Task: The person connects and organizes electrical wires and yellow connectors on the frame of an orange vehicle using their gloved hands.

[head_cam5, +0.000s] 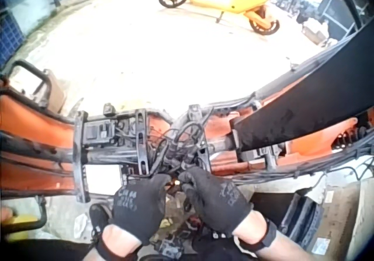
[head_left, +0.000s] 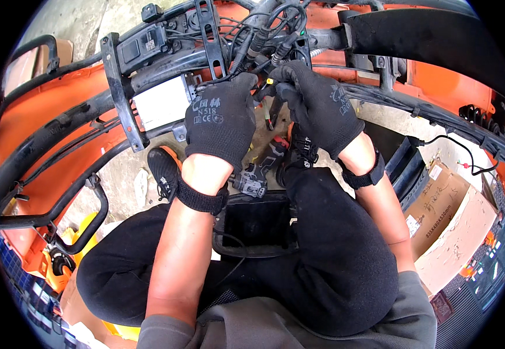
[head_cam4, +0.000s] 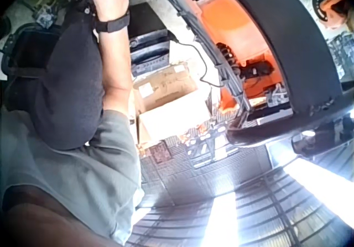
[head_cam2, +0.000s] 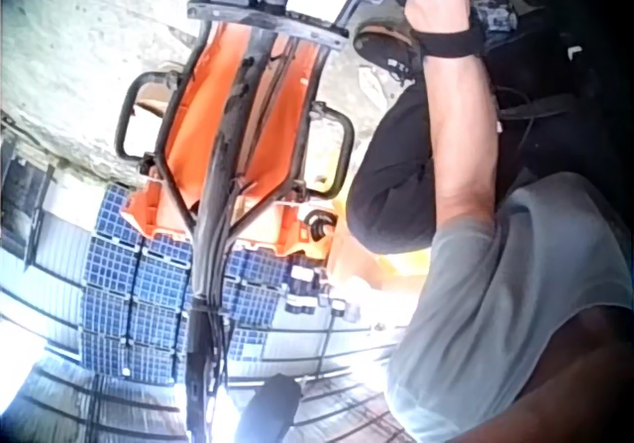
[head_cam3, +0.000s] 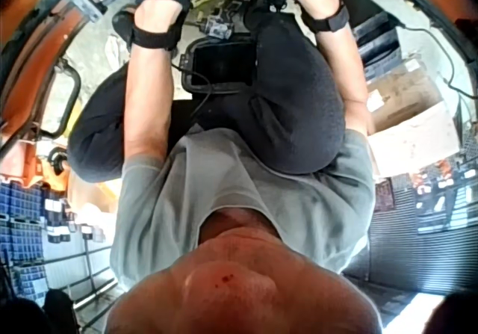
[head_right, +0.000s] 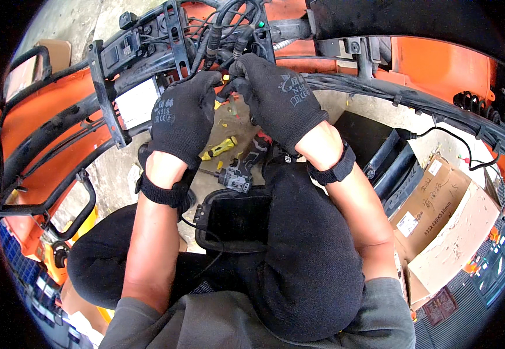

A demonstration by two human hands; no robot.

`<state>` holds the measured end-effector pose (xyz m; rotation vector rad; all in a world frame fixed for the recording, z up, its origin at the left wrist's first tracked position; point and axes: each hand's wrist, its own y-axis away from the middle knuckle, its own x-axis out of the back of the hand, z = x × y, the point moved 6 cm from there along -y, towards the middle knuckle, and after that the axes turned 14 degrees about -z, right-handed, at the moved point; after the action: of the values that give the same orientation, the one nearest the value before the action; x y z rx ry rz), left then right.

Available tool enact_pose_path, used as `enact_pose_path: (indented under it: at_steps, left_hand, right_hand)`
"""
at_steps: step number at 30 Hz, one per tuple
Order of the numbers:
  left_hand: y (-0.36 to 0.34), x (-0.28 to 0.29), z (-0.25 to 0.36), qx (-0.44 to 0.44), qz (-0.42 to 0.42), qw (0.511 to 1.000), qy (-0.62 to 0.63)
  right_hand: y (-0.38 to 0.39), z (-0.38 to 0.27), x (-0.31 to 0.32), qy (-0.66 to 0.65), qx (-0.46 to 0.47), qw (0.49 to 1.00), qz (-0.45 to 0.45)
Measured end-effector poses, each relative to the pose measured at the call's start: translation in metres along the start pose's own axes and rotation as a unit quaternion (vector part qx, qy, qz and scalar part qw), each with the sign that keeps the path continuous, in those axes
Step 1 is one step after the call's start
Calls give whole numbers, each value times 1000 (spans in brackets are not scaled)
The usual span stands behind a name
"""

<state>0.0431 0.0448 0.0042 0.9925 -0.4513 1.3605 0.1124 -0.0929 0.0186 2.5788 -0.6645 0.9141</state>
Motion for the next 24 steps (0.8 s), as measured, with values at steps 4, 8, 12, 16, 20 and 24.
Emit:
enact_pose_path:
  at_steps: [4,8,12,16,20,24]
  left_hand:
    - [-4,-3,-4,-13,-17,1000,6]
    - [-6,0,1,-8,-21,999,-35]
    - [-12,-1,6,20,-52,996,-74]
    - [-1,0,-9,-38,42,996,65]
    - [8,-6,-18,-102,110,981,122]
    - [9,-8,-21,-118,123,978,119]
  right_hand:
    - [-2,5,1,-40,-7,999,-11]
    - [0,4,2,-75,-23,997,-10]
    - [1,6,2,-105,-33,994,-3]
    - [1,3,1,-87,-12,996,11]
    - [0,4,-1,-54,5,998,25]
    - [0,4,-3,-10,12,1000,11]
